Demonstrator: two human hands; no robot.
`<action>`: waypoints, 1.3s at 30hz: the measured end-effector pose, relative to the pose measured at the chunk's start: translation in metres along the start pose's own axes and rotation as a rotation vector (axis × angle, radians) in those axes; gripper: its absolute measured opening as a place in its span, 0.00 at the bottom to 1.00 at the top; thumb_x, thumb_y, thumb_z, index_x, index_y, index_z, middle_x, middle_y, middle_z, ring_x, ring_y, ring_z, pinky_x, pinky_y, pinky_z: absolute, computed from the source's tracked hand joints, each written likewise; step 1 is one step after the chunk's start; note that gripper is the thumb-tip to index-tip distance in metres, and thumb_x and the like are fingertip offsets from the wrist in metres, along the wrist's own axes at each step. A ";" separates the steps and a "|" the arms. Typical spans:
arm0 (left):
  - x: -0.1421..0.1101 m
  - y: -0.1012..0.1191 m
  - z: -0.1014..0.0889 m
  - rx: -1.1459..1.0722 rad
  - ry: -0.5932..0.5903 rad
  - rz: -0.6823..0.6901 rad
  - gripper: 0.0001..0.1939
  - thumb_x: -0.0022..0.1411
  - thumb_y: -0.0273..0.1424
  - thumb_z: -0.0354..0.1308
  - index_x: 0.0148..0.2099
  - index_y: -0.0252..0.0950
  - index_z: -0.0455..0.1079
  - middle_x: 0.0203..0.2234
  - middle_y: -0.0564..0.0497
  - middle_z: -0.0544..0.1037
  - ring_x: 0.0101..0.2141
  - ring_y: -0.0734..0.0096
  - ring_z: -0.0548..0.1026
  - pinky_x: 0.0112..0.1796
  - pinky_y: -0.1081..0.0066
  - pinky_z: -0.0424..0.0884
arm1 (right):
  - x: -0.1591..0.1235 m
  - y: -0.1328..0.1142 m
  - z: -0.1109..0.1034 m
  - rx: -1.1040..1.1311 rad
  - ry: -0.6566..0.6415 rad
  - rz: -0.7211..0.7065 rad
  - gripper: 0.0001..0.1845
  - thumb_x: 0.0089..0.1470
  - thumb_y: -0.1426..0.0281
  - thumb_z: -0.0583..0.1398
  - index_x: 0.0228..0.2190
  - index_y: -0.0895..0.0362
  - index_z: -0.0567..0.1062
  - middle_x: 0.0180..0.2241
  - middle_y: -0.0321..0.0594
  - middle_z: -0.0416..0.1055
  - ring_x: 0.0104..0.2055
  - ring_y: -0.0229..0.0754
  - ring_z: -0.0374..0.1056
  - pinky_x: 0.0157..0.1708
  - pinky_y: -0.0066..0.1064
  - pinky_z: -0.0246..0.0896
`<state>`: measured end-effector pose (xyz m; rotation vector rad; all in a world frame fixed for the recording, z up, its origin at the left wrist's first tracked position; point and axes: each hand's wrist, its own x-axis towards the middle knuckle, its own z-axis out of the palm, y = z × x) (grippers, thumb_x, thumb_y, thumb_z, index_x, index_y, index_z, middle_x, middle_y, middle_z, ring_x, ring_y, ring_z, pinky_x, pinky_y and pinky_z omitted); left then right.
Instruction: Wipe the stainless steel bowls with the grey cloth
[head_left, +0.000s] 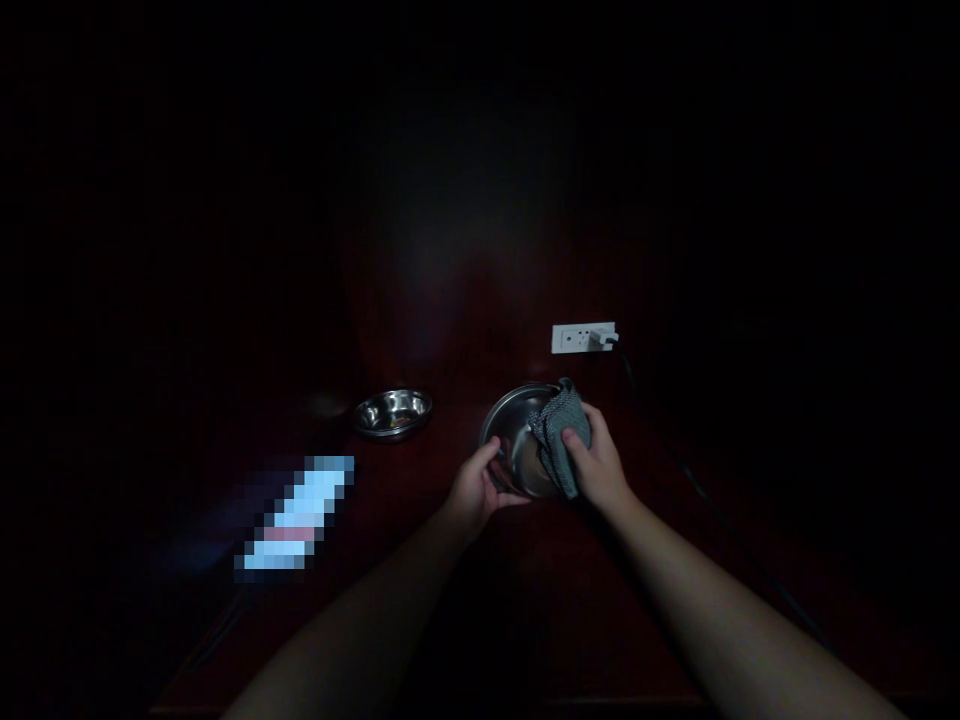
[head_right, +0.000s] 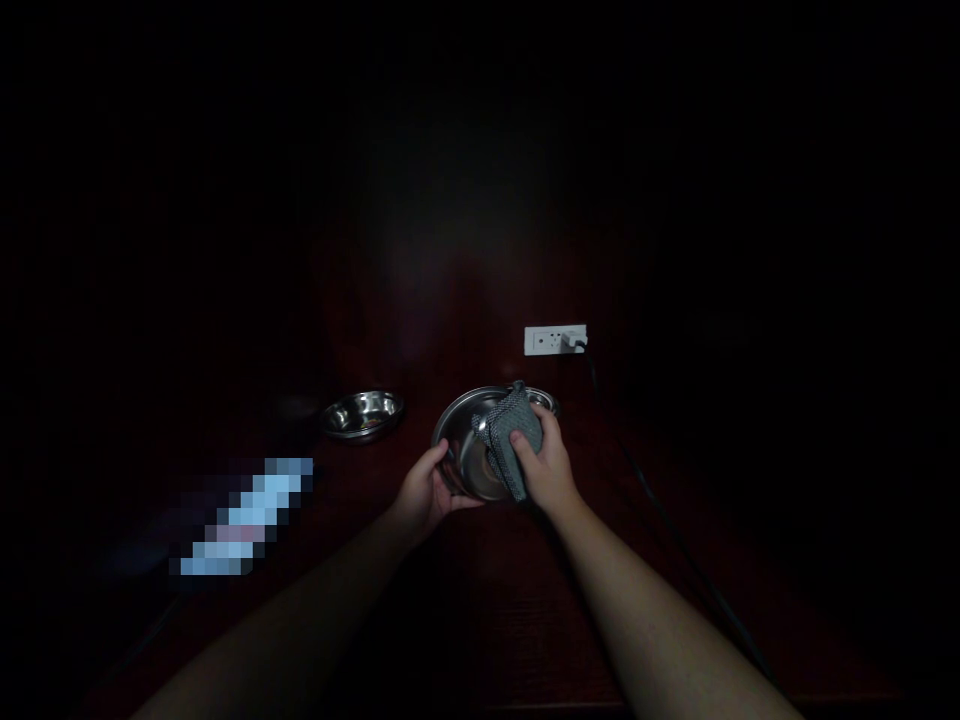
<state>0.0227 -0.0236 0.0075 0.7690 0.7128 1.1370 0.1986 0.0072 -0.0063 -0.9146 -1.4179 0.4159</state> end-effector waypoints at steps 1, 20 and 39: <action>0.000 0.000 0.000 -0.002 -0.002 0.001 0.18 0.58 0.41 0.52 0.45 0.33 0.69 0.36 0.42 0.77 0.34 0.59 0.77 0.32 0.57 0.74 | 0.000 0.000 0.000 0.006 0.000 0.014 0.27 0.49 0.53 0.56 0.47 0.55 0.62 0.46 0.46 0.65 0.48 0.51 0.62 0.51 0.47 0.56; -0.001 -0.008 0.000 -0.068 -0.057 0.084 0.18 0.57 0.39 0.55 0.45 0.32 0.68 0.38 0.41 0.76 0.36 0.59 0.76 0.38 0.52 0.73 | 0.000 -0.002 0.005 0.091 0.049 0.081 0.26 0.51 0.52 0.55 0.46 0.54 0.63 0.45 0.44 0.66 0.47 0.49 0.63 0.51 0.46 0.55; -0.006 -0.005 -0.002 0.195 -0.212 0.117 0.18 0.48 0.36 0.66 0.39 0.30 0.70 0.31 0.45 0.77 0.33 0.64 0.76 0.39 0.59 0.73 | 0.005 -0.009 -0.011 -0.058 0.049 -0.196 0.25 0.51 0.54 0.56 0.46 0.55 0.66 0.45 0.45 0.67 0.47 0.50 0.63 0.49 0.44 0.58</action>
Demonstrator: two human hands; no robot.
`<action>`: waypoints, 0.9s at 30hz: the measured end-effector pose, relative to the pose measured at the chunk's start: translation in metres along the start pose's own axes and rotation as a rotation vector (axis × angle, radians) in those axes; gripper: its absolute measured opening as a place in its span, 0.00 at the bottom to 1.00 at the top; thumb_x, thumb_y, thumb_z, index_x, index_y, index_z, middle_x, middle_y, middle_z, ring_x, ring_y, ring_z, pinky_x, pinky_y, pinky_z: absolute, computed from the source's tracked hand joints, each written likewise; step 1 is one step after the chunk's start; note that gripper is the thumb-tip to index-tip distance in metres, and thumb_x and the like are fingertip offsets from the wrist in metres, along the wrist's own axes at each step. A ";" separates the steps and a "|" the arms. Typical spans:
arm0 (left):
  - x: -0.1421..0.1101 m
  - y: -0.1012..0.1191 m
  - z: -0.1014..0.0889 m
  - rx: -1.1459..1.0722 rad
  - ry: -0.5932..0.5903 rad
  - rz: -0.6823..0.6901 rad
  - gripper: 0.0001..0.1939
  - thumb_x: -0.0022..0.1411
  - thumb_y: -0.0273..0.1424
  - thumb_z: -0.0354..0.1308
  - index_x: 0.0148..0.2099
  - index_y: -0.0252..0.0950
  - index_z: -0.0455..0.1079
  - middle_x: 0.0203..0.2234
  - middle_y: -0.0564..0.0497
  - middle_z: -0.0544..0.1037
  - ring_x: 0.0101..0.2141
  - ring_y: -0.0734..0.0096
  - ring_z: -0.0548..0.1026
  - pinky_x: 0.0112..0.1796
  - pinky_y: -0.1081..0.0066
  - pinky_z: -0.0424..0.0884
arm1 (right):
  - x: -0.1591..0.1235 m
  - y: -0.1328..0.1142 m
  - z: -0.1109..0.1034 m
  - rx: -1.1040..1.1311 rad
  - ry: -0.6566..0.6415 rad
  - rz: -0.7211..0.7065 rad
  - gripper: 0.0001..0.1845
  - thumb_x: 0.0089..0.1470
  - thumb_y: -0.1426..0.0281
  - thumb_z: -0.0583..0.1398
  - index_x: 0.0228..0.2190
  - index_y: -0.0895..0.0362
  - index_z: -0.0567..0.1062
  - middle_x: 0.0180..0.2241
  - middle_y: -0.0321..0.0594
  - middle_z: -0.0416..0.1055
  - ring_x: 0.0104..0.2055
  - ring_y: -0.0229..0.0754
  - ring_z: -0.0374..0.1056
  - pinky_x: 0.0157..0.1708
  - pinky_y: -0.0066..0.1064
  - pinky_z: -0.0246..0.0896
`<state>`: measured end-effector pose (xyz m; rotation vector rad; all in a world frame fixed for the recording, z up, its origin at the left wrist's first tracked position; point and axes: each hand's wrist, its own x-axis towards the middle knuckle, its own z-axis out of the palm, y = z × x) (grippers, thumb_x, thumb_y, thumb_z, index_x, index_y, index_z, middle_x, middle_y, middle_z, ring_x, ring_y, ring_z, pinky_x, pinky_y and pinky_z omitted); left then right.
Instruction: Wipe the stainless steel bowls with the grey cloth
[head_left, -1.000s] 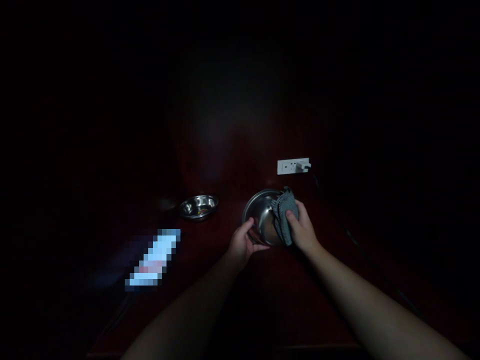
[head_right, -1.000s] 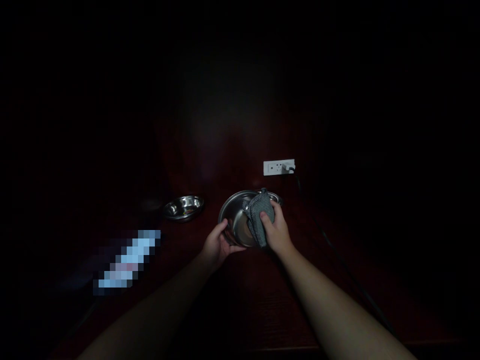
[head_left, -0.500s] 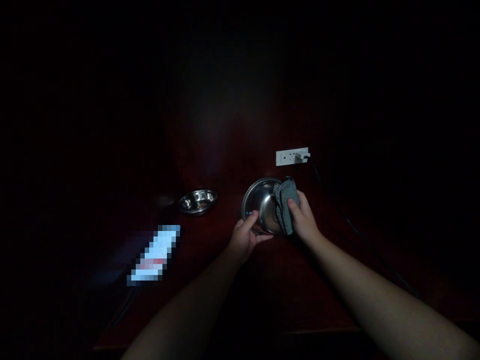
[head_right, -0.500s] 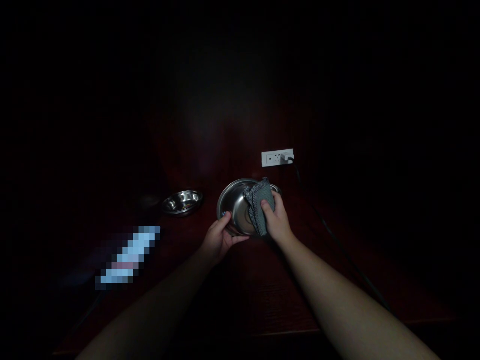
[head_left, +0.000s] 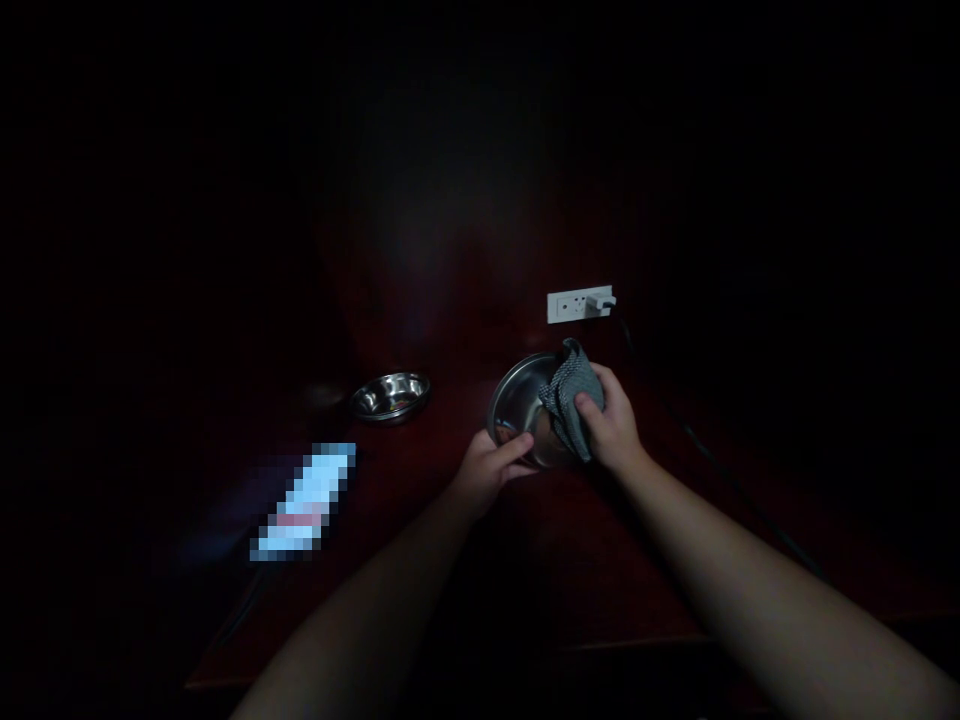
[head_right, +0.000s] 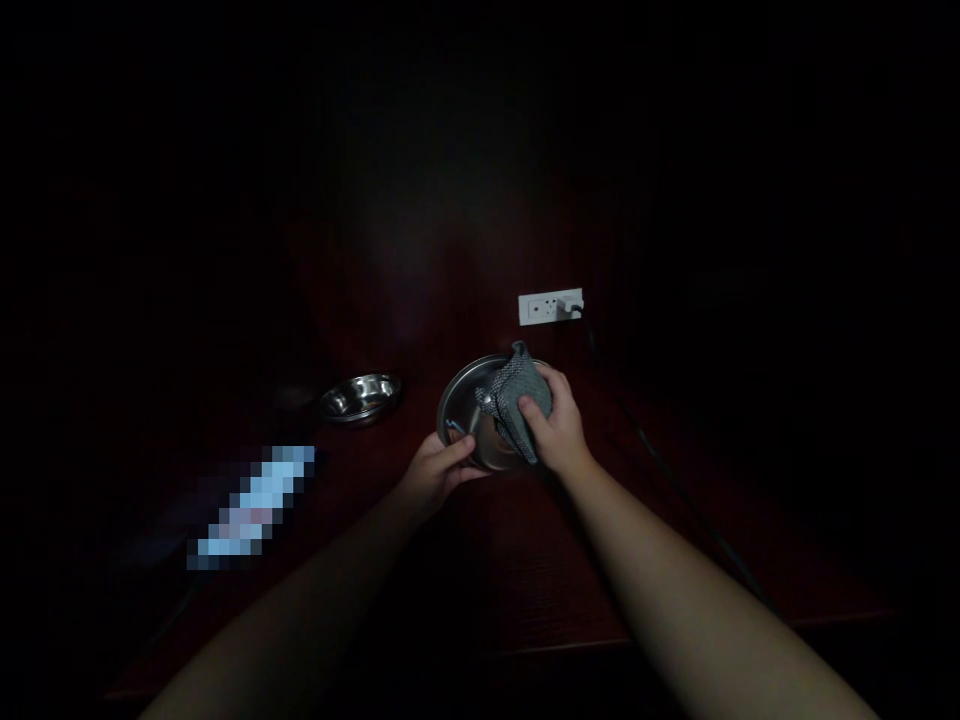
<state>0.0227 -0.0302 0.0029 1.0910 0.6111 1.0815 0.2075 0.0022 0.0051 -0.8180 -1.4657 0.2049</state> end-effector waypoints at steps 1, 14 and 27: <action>0.000 -0.001 0.000 -0.042 0.016 -0.001 0.19 0.49 0.37 0.65 0.39 0.30 0.70 0.31 0.45 0.77 0.34 0.63 0.76 0.39 0.57 0.73 | 0.000 0.000 0.000 -0.008 -0.010 -0.010 0.25 0.51 0.54 0.56 0.46 0.55 0.66 0.45 0.46 0.66 0.48 0.50 0.63 0.49 0.45 0.57; 0.001 -0.001 -0.001 -0.029 0.015 0.005 0.19 0.48 0.37 0.65 0.39 0.29 0.71 0.31 0.42 0.79 0.34 0.59 0.77 0.40 0.54 0.72 | -0.001 -0.001 0.003 -0.016 -0.006 0.010 0.25 0.51 0.55 0.55 0.46 0.56 0.65 0.46 0.46 0.66 0.48 0.50 0.63 0.50 0.45 0.57; 0.004 -0.002 -0.002 -0.016 0.048 0.008 0.21 0.48 0.37 0.65 0.42 0.29 0.70 0.32 0.42 0.79 0.34 0.59 0.77 0.37 0.57 0.74 | -0.002 0.003 0.004 -0.045 -0.009 0.046 0.23 0.52 0.55 0.54 0.46 0.56 0.65 0.47 0.46 0.66 0.49 0.51 0.62 0.51 0.46 0.55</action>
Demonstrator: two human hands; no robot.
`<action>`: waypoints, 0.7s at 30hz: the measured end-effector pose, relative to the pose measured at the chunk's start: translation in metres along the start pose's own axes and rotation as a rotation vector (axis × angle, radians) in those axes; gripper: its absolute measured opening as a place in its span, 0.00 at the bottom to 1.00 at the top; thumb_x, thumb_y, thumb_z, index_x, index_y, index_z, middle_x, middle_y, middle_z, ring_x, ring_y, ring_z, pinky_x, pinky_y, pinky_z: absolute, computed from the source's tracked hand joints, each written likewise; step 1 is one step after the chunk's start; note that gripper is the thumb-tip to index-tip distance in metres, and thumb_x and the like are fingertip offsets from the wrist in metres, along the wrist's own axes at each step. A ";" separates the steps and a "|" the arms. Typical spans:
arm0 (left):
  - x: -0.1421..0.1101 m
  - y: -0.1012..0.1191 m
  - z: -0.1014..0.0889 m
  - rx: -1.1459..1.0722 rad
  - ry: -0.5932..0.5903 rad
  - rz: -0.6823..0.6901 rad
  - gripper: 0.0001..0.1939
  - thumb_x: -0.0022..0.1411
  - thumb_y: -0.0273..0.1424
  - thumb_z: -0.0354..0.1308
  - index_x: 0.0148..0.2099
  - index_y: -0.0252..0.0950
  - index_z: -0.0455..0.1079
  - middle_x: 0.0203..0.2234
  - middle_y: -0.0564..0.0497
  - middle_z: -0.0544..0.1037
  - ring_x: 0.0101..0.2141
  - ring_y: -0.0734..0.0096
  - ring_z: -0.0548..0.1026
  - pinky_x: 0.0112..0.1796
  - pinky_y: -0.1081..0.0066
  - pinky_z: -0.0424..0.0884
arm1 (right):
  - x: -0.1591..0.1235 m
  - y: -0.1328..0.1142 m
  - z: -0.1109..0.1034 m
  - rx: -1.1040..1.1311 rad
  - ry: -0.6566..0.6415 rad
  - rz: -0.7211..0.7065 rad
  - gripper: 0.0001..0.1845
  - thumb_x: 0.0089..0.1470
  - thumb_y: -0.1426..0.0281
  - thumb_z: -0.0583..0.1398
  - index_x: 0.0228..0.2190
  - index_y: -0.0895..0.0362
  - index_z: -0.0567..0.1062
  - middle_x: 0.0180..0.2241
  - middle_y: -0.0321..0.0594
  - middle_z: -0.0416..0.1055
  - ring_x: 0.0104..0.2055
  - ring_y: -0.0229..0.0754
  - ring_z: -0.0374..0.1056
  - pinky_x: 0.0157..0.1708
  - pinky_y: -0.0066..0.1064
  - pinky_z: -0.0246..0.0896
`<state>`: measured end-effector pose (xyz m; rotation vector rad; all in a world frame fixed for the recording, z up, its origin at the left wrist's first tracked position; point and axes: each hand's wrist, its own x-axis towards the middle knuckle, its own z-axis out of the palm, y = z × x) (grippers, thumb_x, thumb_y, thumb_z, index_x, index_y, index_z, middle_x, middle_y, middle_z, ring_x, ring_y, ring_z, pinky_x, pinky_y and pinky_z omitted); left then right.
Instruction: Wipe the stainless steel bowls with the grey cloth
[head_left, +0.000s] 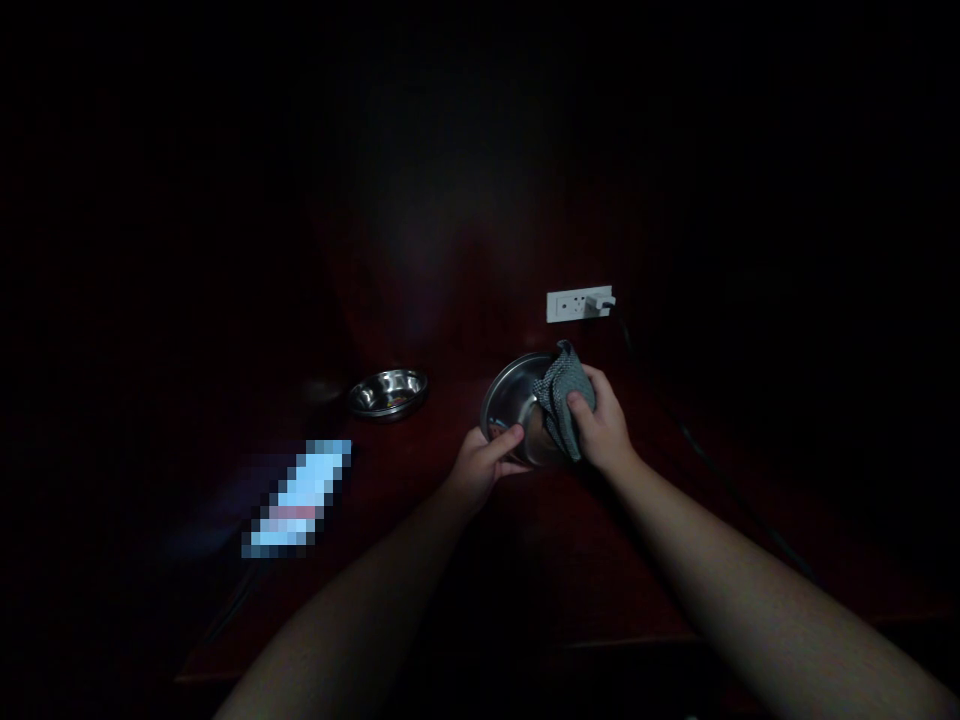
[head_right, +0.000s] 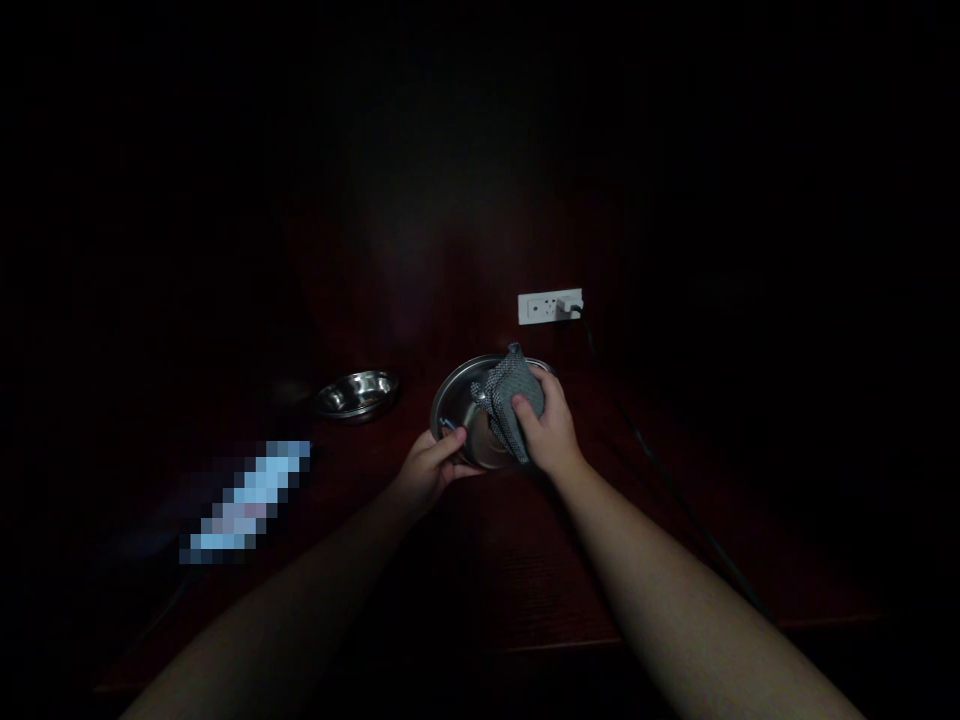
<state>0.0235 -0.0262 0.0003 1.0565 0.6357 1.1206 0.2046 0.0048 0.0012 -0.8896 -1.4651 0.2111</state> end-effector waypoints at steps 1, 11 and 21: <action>0.000 0.000 0.000 -0.001 0.002 0.004 0.21 0.48 0.37 0.65 0.42 0.29 0.70 0.32 0.42 0.79 0.34 0.60 0.77 0.37 0.57 0.74 | 0.000 0.000 0.000 -0.001 0.000 -0.003 0.23 0.52 0.55 0.54 0.46 0.56 0.65 0.47 0.47 0.66 0.49 0.51 0.62 0.52 0.46 0.55; -0.001 0.000 0.002 0.012 0.025 0.031 0.21 0.49 0.37 0.64 0.43 0.29 0.70 0.32 0.41 0.79 0.34 0.60 0.77 0.38 0.56 0.73 | 0.000 -0.006 0.001 0.030 0.005 0.000 0.22 0.53 0.56 0.54 0.46 0.55 0.64 0.46 0.45 0.66 0.48 0.49 0.63 0.50 0.44 0.57; 0.000 0.002 0.001 0.007 0.037 -0.001 0.21 0.48 0.37 0.66 0.42 0.29 0.70 0.36 0.40 0.78 0.36 0.58 0.77 0.38 0.56 0.74 | -0.001 -0.003 0.000 0.007 0.010 0.017 0.24 0.52 0.55 0.54 0.47 0.55 0.61 0.48 0.46 0.64 0.49 0.49 0.62 0.50 0.45 0.56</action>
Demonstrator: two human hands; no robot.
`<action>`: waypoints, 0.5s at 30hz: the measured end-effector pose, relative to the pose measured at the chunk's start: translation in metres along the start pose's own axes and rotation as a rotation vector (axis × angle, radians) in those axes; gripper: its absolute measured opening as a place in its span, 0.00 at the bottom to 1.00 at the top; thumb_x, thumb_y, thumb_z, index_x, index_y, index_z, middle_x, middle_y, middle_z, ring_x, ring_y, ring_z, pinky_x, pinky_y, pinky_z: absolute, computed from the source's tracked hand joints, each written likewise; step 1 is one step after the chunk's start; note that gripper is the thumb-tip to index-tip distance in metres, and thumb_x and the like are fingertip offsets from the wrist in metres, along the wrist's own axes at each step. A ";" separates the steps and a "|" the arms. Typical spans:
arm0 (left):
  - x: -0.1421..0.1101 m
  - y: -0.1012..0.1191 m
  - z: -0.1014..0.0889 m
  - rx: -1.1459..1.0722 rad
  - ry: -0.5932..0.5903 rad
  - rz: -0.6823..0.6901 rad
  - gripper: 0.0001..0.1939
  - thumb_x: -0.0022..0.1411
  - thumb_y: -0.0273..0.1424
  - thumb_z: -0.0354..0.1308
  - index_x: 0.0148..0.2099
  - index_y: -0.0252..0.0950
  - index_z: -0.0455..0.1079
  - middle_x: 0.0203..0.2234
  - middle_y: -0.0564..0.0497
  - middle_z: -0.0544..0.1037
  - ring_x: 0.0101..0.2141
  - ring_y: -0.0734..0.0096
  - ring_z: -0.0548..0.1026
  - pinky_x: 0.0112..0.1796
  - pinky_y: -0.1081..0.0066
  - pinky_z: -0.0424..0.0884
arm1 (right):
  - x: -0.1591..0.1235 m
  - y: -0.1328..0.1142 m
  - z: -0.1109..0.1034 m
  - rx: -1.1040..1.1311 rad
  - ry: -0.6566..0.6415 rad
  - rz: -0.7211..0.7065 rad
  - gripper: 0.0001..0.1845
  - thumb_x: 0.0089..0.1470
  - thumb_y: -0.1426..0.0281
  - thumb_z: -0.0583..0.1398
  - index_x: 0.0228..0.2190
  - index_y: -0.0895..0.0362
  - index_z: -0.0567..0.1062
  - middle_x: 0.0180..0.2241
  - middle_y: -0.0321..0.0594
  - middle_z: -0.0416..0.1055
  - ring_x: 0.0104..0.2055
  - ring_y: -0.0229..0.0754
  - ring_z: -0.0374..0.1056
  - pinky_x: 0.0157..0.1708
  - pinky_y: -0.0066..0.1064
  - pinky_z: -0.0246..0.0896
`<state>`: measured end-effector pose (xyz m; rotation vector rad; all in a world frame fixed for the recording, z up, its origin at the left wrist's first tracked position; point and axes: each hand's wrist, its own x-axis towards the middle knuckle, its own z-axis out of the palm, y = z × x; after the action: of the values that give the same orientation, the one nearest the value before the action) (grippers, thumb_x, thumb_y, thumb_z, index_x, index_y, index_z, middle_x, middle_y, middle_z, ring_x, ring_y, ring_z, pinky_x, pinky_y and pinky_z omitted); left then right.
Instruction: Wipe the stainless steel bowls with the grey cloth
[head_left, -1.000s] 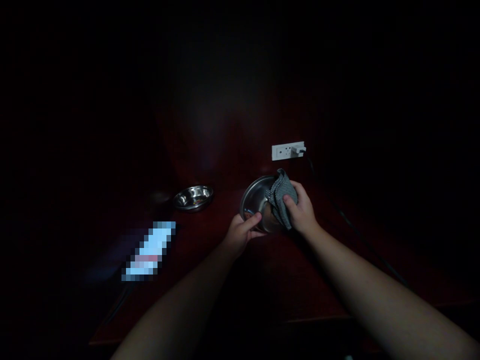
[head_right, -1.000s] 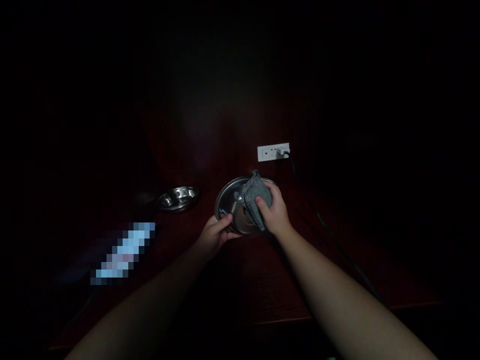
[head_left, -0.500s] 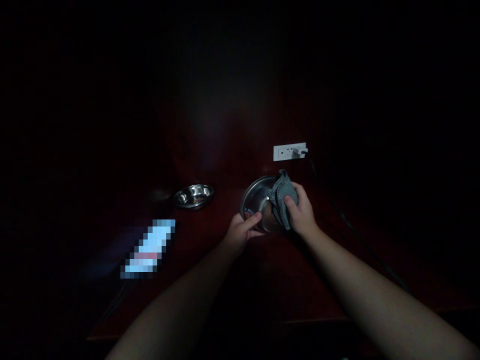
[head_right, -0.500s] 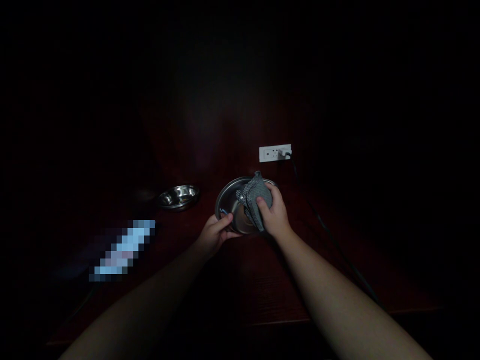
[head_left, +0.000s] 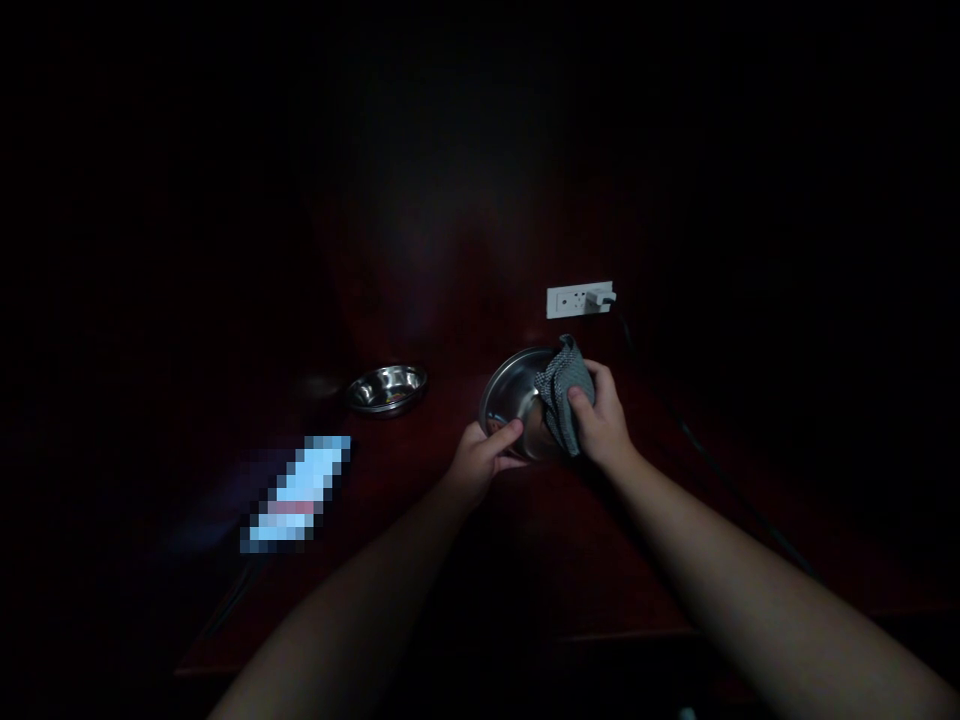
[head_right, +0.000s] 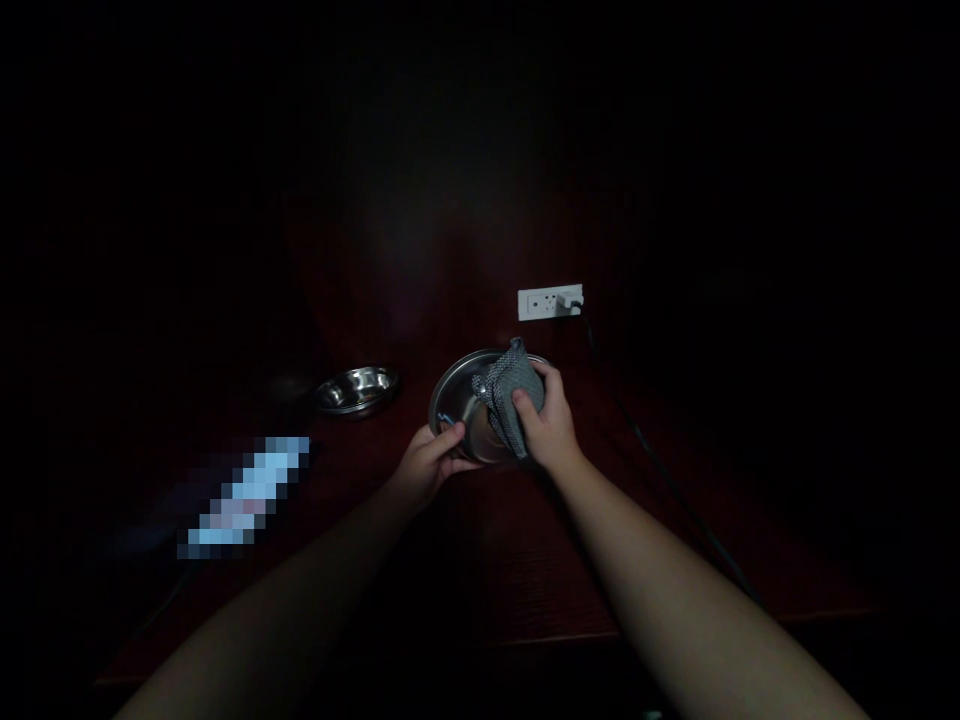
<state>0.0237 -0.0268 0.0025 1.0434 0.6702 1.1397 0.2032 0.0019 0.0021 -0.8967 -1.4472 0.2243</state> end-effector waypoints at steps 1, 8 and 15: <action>0.000 0.000 0.000 0.000 -0.001 0.004 0.21 0.48 0.37 0.66 0.42 0.29 0.70 0.35 0.41 0.78 0.36 0.58 0.77 0.38 0.56 0.74 | 0.000 0.001 0.000 -0.004 0.001 0.004 0.24 0.52 0.55 0.53 0.47 0.55 0.61 0.48 0.46 0.64 0.49 0.49 0.62 0.50 0.45 0.56; 0.002 -0.001 -0.002 0.002 -0.003 0.022 0.20 0.48 0.37 0.65 0.40 0.29 0.71 0.33 0.42 0.78 0.32 0.62 0.77 0.38 0.55 0.74 | 0.000 0.004 0.000 0.006 -0.020 0.044 0.28 0.53 0.52 0.52 0.50 0.55 0.59 0.50 0.47 0.62 0.51 0.49 0.61 0.53 0.45 0.54; 0.001 0.001 -0.001 -0.012 0.004 0.042 0.20 0.48 0.36 0.65 0.41 0.29 0.71 0.35 0.41 0.78 0.35 0.59 0.77 0.40 0.54 0.73 | -0.001 0.010 0.003 0.085 -0.072 0.116 0.28 0.53 0.51 0.52 0.50 0.53 0.60 0.50 0.45 0.64 0.51 0.48 0.62 0.54 0.47 0.53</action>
<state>0.0225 -0.0259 0.0033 1.0490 0.6469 1.1811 0.2039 0.0092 -0.0050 -0.9116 -1.4427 0.4056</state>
